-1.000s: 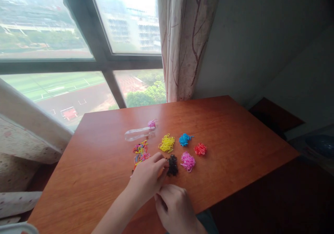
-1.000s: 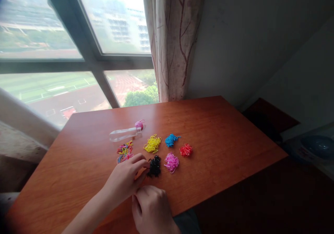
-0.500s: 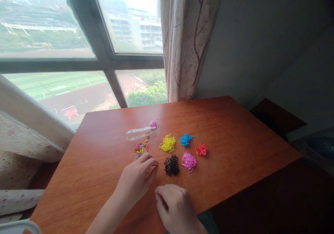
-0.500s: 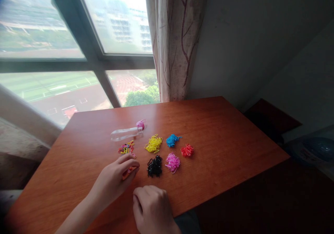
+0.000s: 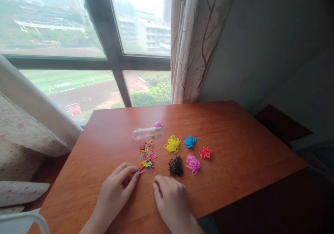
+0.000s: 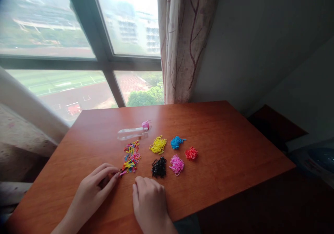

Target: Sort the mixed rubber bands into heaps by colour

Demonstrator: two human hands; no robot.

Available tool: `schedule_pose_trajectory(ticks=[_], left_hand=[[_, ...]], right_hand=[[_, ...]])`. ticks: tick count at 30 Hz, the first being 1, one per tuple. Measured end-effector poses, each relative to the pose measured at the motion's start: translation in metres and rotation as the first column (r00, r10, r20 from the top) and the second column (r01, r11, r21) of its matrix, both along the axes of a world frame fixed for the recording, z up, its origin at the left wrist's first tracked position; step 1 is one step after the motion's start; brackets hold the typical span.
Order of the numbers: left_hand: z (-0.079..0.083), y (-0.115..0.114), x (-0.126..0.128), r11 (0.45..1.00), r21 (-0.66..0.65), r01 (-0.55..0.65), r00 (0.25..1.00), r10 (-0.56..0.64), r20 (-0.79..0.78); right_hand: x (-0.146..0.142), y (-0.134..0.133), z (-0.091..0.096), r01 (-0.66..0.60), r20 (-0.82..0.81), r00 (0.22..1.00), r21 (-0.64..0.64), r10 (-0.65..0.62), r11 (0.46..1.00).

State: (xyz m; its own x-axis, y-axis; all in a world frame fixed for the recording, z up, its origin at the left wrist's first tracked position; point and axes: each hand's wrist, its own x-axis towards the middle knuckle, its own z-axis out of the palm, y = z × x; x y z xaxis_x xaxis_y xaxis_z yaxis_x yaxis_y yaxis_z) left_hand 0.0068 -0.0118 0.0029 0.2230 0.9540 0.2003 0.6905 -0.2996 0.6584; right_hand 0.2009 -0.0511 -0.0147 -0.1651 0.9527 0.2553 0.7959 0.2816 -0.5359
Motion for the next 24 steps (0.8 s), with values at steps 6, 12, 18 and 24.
schedule_pose_trajectory(ticks=[6, 12, 18, 24], left_hand=[[-0.001, -0.001, 0.000, 1.000, 0.000, 0.009, 1.000, -0.009, -0.013], [-0.004, -0.001, 0.001, 1.000, 0.009, -0.029, 0.998, 0.029, -0.050], [-0.004, -0.001, -0.001, 0.994, 0.014, -0.105, 0.989, 0.106, -0.105], [-0.003, -0.001, -0.001, 0.993, 0.005, -0.122, 0.985, 0.121, -0.122]], right_hand=[[-0.019, 0.015, 0.001, 0.064, 0.073, 0.995, -0.025, -0.062, 0.998], [-0.023, 0.021, 0.004, 0.072, 0.060, 0.996, -0.025, -0.070, 0.997], [-0.031, 0.031, 0.014, -0.070, 0.082, 0.994, 0.004, 0.069, 0.998], [-0.042, 0.043, 0.022, -0.099, 0.199, 0.974, -0.047, 0.106, 0.994]])
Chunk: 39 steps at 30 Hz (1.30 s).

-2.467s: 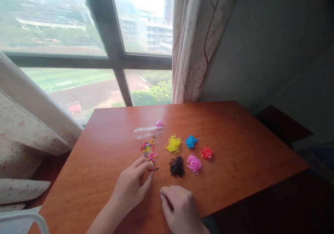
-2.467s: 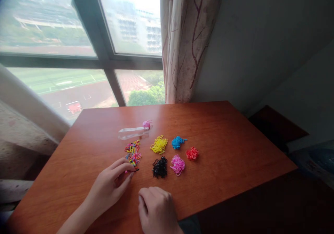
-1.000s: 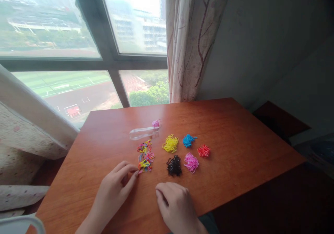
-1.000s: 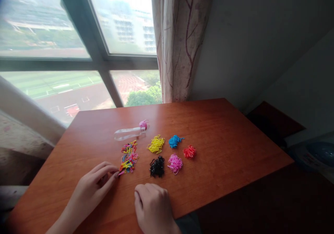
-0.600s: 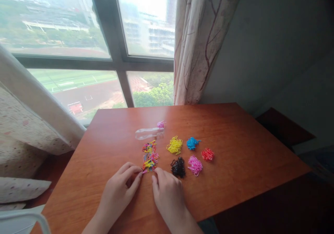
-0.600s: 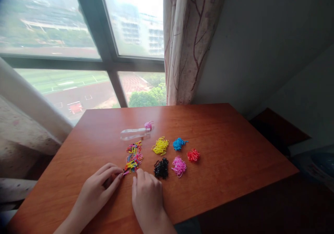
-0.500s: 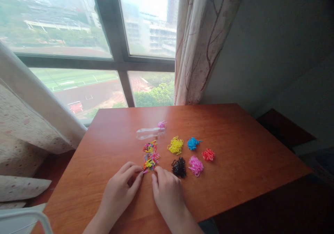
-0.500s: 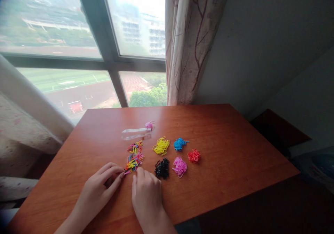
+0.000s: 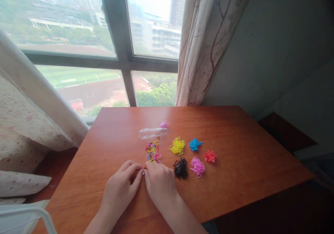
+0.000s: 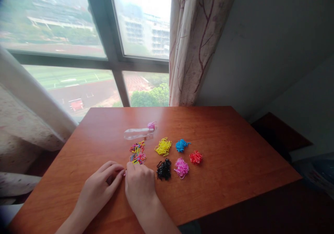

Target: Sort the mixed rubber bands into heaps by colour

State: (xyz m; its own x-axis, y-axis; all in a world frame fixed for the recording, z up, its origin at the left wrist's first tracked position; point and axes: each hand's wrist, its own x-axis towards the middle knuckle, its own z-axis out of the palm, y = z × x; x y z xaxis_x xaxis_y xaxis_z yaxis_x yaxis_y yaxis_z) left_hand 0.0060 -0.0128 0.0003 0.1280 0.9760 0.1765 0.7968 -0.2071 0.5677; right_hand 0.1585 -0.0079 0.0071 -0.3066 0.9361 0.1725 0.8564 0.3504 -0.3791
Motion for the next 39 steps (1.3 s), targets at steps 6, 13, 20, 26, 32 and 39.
schedule_pose_trajectory(ticks=[6, 13, 20, 26, 32, 39], left_hand=[[0.002, -0.001, 0.001, 1.000, -0.005, 0.003, 0.999, -0.003, -0.035], [0.002, -0.001, 0.000, 1.000, -0.013, 0.008, 0.999, -0.008, -0.038], [0.000, -0.001, 0.000, 1.000, 0.001, 0.010, 0.998, -0.010, -0.057], [0.000, -0.001, -0.001, 0.999, 0.021, 0.031, 0.996, -0.029, -0.083], [0.001, -0.001, -0.001, 0.998, 0.049, 0.035, 0.996, -0.031, -0.085], [-0.001, 0.000, -0.002, 0.999, 0.032, 0.038, 0.996, -0.036, -0.079]], right_hand=[[0.000, 0.002, -0.002, 0.028, 0.015, 0.999, 0.028, -0.028, 0.999], [0.007, -0.004, -0.003, 0.045, -0.245, 0.969, 0.099, -0.020, 0.994], [0.031, -0.007, 0.011, 0.155, -0.566, 0.820, 0.081, -0.082, 0.985], [0.105, -0.006, 0.017, 0.335, -0.533, 0.817, 0.127, -0.220, 0.934], [0.203, -0.007, -0.009, 0.506, -0.318, 0.852, 0.299, -0.415, 0.809], [0.235, -0.001, -0.034, 0.483, -0.277, 0.869, 0.288, -0.411, 0.827]])
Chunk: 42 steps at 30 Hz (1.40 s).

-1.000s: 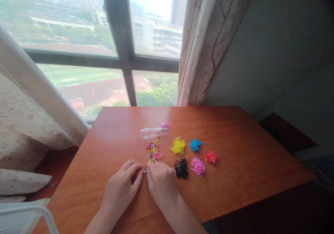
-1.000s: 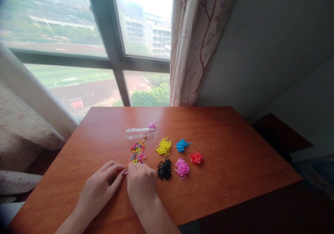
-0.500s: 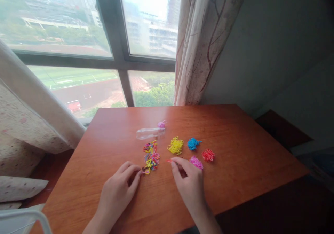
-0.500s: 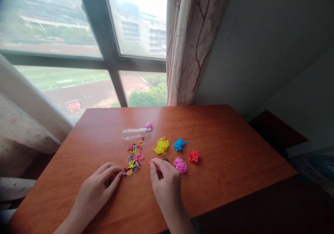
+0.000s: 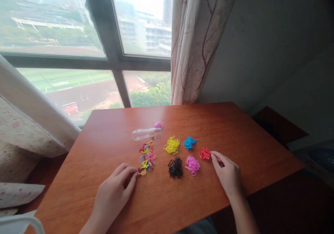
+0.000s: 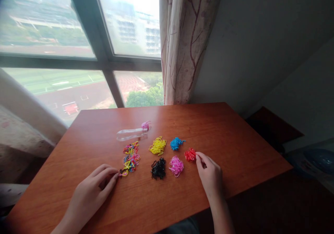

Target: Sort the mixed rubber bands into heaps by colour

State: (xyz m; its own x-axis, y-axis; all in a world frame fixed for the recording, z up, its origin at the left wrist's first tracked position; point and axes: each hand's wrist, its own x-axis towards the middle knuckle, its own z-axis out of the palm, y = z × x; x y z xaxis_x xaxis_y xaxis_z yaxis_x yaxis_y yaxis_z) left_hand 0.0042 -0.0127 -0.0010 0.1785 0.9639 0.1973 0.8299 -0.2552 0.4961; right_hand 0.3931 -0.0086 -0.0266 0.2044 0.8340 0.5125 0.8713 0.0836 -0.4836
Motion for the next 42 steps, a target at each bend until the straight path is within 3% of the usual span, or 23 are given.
schedule_pose_trajectory(ticks=[9, 17, 23, 26, 32, 36, 42], left_hand=[[0.003, 0.000, 0.000, 1.000, -0.003, 0.007, 1.000, -0.007, -0.016], [0.004, 0.000, 0.001, 0.999, -0.005, 0.049, 0.997, -0.050, -0.051], [0.004, 0.000, -0.001, 0.998, -0.029, 0.054, 0.997, -0.056, -0.047], [0.003, -0.001, -0.002, 0.997, -0.044, 0.056, 0.997, -0.058, -0.047], [0.000, 0.001, -0.003, 0.997, -0.035, 0.067, 0.998, -0.067, -0.012], [0.000, 0.003, -0.004, 0.996, -0.053, 0.075, 0.996, -0.073, 0.047], [0.003, 0.003, -0.005, 0.991, -0.103, 0.086, 0.988, -0.072, 0.140]], right_hand=[[-0.002, 0.006, -0.001, 0.004, -0.003, 1.000, 0.009, -0.004, 1.000], [-0.024, -0.008, 0.015, 0.032, -0.031, 0.999, 0.069, -0.030, 0.997], [-0.075, -0.023, 0.024, -0.176, -0.091, 0.979, 0.060, 0.181, 0.983], [-0.107, -0.032, 0.025, -0.318, -0.153, 0.935, 0.031, 0.319, 0.947], [-0.158, -0.047, 0.018, -0.487, -0.185, 0.863, -0.051, 0.471, 0.872], [-0.169, -0.051, 0.012, -0.531, -0.154, 0.843, -0.094, 0.515, 0.842], [-0.168, -0.050, 0.009, -0.533, -0.140, 0.844, -0.115, 0.518, 0.838]])
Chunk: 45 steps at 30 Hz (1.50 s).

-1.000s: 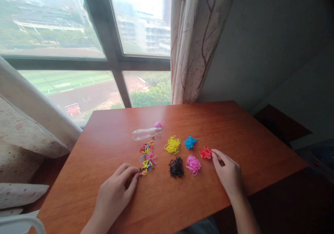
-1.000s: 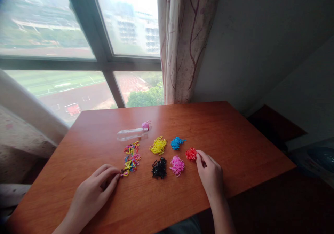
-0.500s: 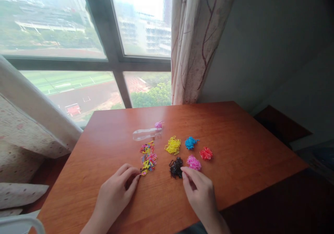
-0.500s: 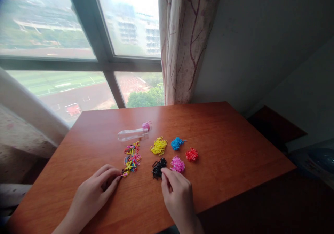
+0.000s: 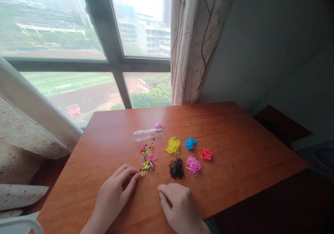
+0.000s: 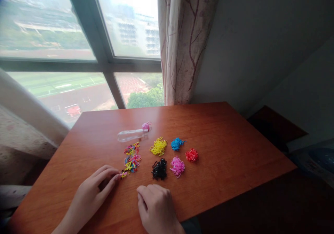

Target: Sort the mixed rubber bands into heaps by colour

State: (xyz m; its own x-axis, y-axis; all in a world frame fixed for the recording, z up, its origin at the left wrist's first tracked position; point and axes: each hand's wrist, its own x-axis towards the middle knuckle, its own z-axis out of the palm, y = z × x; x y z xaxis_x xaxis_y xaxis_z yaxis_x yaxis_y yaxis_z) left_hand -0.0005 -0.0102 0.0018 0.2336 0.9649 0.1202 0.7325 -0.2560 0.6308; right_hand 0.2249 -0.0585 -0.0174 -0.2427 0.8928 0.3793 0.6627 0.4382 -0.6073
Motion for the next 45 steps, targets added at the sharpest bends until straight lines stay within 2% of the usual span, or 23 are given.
schedule_pose_trajectory(ticks=[5, 9, 20, 31, 36, 39, 45], left_hand=[[0.003, 0.001, 0.000, 1.000, -0.017, -0.019, 0.996, 0.020, 0.088], [0.002, 0.003, 0.002, 0.999, -0.008, -0.033, 0.994, 0.033, 0.101], [0.002, -0.001, 0.005, 0.999, 0.003, 0.053, 0.998, -0.053, -0.032], [0.003, 0.006, 0.009, 0.999, 0.024, 0.029, 0.991, -0.026, -0.135], [0.009, 0.019, 0.017, 1.000, 0.025, -0.016, 0.959, 0.022, -0.282], [0.013, 0.023, 0.021, 1.000, 0.011, -0.006, 0.937, 0.009, -0.349], [0.015, 0.025, 0.021, 0.999, 0.038, 0.011, 0.934, 0.004, -0.356]], right_hand=[[-0.001, 0.001, -0.001, -0.008, 0.026, 1.000, -0.014, 0.008, 1.000], [-0.001, 0.001, -0.001, -0.008, 0.043, 0.999, -0.025, 0.009, 1.000], [-0.001, 0.001, -0.001, -0.019, 0.082, 0.996, -0.054, 0.023, 0.998], [-0.001, 0.000, -0.001, -0.013, 0.100, 0.995, -0.064, 0.020, 0.998], [-0.001, 0.001, -0.001, -0.015, 0.095, 0.995, -0.059, 0.021, 0.998], [-0.001, 0.001, 0.000, -0.014, 0.097, 0.995, -0.052, 0.019, 0.999], [0.000, 0.001, 0.002, -0.009, 0.110, 0.994, -0.053, 0.015, 0.999]])
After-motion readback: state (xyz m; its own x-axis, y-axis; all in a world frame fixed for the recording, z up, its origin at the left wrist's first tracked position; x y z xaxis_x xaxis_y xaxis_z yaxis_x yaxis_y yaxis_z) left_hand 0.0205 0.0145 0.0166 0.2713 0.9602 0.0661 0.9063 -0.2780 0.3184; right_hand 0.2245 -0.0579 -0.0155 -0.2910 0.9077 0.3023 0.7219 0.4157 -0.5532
